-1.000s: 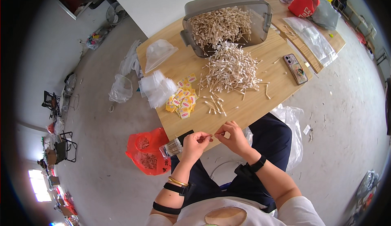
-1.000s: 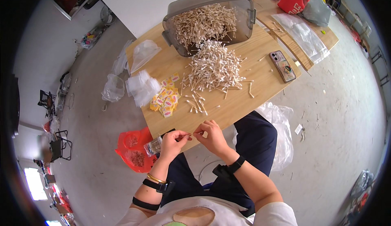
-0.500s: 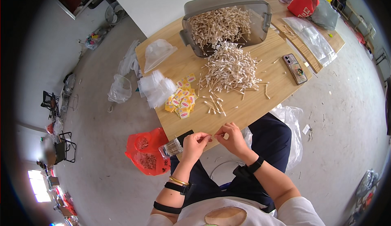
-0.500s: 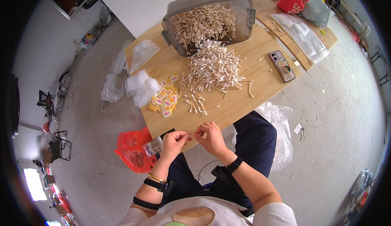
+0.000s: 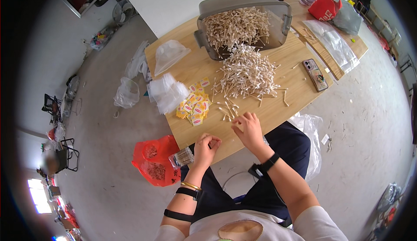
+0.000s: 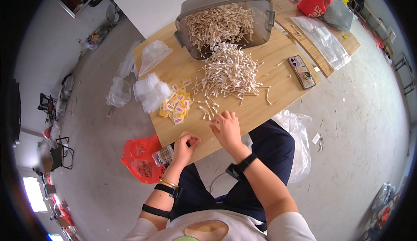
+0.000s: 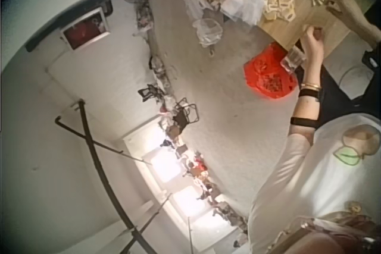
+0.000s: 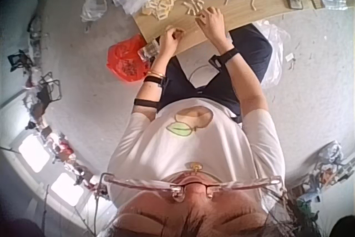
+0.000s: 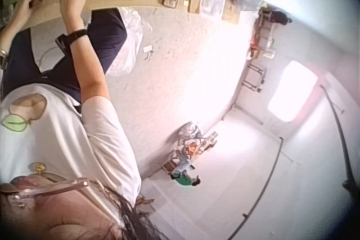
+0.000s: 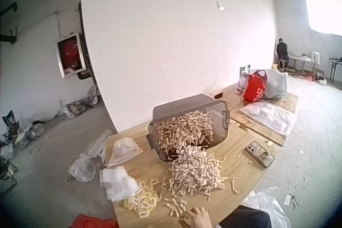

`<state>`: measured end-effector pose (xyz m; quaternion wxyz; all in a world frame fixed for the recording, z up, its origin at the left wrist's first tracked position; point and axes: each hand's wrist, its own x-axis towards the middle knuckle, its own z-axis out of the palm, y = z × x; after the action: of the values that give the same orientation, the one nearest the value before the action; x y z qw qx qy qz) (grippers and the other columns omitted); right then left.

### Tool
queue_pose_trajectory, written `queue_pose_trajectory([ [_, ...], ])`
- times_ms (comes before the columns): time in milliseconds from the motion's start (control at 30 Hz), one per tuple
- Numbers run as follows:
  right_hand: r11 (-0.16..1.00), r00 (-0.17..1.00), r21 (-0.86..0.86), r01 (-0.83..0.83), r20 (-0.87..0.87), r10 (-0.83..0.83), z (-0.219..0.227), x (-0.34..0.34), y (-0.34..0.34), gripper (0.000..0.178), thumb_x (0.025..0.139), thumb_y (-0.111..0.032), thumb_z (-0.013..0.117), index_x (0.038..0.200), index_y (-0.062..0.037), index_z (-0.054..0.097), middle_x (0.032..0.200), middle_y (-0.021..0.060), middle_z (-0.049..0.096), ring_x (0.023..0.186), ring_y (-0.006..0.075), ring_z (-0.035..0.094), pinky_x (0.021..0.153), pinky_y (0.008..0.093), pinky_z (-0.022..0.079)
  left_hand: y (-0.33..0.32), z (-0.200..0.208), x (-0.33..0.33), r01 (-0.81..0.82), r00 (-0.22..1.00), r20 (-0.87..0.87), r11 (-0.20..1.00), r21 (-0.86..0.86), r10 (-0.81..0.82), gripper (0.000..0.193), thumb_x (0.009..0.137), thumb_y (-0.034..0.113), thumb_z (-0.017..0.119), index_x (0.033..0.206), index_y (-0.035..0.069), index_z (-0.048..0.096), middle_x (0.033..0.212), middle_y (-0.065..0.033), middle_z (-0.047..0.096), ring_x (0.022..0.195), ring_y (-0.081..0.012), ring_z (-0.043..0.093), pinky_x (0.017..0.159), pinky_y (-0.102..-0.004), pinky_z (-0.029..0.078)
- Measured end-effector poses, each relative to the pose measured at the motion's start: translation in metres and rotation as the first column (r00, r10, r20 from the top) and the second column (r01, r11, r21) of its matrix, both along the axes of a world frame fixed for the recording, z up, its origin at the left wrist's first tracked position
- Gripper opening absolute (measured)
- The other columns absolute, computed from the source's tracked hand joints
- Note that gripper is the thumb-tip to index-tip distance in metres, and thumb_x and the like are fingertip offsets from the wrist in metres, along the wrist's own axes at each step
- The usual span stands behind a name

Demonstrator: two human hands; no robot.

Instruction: Manually organizing and grouping cotton swabs on a table.

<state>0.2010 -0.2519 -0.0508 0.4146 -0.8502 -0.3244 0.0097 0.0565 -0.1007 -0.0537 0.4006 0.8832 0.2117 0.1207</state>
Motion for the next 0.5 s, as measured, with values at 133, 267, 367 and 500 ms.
queue_pose_trajectory([
  [133, 0.995, 0.994, -0.088, 0.037, 0.104, -0.027, -0.006, 0.021, 0.025, 0.023, 0.073, -0.019, 0.079, 0.092, -0.0114, 0.068, 0.095, 0.0087, 0.059, 0.099, 0.0297, 0.055, 0.086, 0.0411, 0.045, -0.005, -0.004, 0.012, -0.023, 1.0, -0.015, 0.996, 0.089, 0.024, 0.013, 0.079, 0.015, 0.08, 0.088, 0.008, 0.074, 0.084, -0.0058, 0.061, 0.081, -0.0256, 0.059, 0.077, -0.0391, 0.049],
  [267, 0.977, 0.994, -0.202, 0.073, 0.099, -0.054, -0.005, 0.023, 0.042, 0.018, 0.074, -0.018, 0.075, 0.087, -0.0108, 0.066, 0.095, 0.0085, 0.058, 0.099, 0.0289, 0.055, 0.084, 0.0417, 0.044, -0.003, -0.013, 0.011, -0.069, 0.998, 0.012, 0.981, 0.179, 0.068, 0.018, 0.079, 0.015, 0.079, 0.096, 0.011, 0.073, 0.098, -0.0074, 0.061, 0.096, -0.0298, 0.058, 0.087, -0.0431, 0.046],
  [367, 0.97, 0.991, -0.223, 0.101, 0.11, -0.078, -0.011, 0.027, 0.044, 0.015, 0.074, -0.017, 0.073, 0.084, -0.0102, 0.065, 0.094, 0.0089, 0.059, 0.098, 0.029, 0.055, 0.083, 0.0417, 0.044, -0.001, -0.01, 0.011, -0.098, 0.995, 0.008, 0.982, 0.164, 0.099, 0.027, 0.079, 0.015, 0.079, 0.104, 0.012, 0.07, 0.105, -0.0086, 0.059, 0.1, -0.0311, 0.058, 0.09, -0.044, 0.045],
  [500, 0.984, 0.983, -0.135, 0.118, 0.155, -0.097, -0.007, 0.028, 0.04, 0.011, 0.075, -0.015, 0.072, 0.08, -0.0093, 0.065, 0.094, 0.0104, 0.059, 0.097, 0.0306, 0.055, 0.083, 0.0413, 0.044, 0.002, 0.009, 0.015, -0.135, 0.988, 0.093, 0.98, 0.144, 0.122, 0.033, 0.08, 0.014, 0.078, 0.11, 0.01, 0.067, 0.114, -0.0089, 0.06, 0.104, -0.032, 0.058, 0.091, -0.0446, 0.046],
])
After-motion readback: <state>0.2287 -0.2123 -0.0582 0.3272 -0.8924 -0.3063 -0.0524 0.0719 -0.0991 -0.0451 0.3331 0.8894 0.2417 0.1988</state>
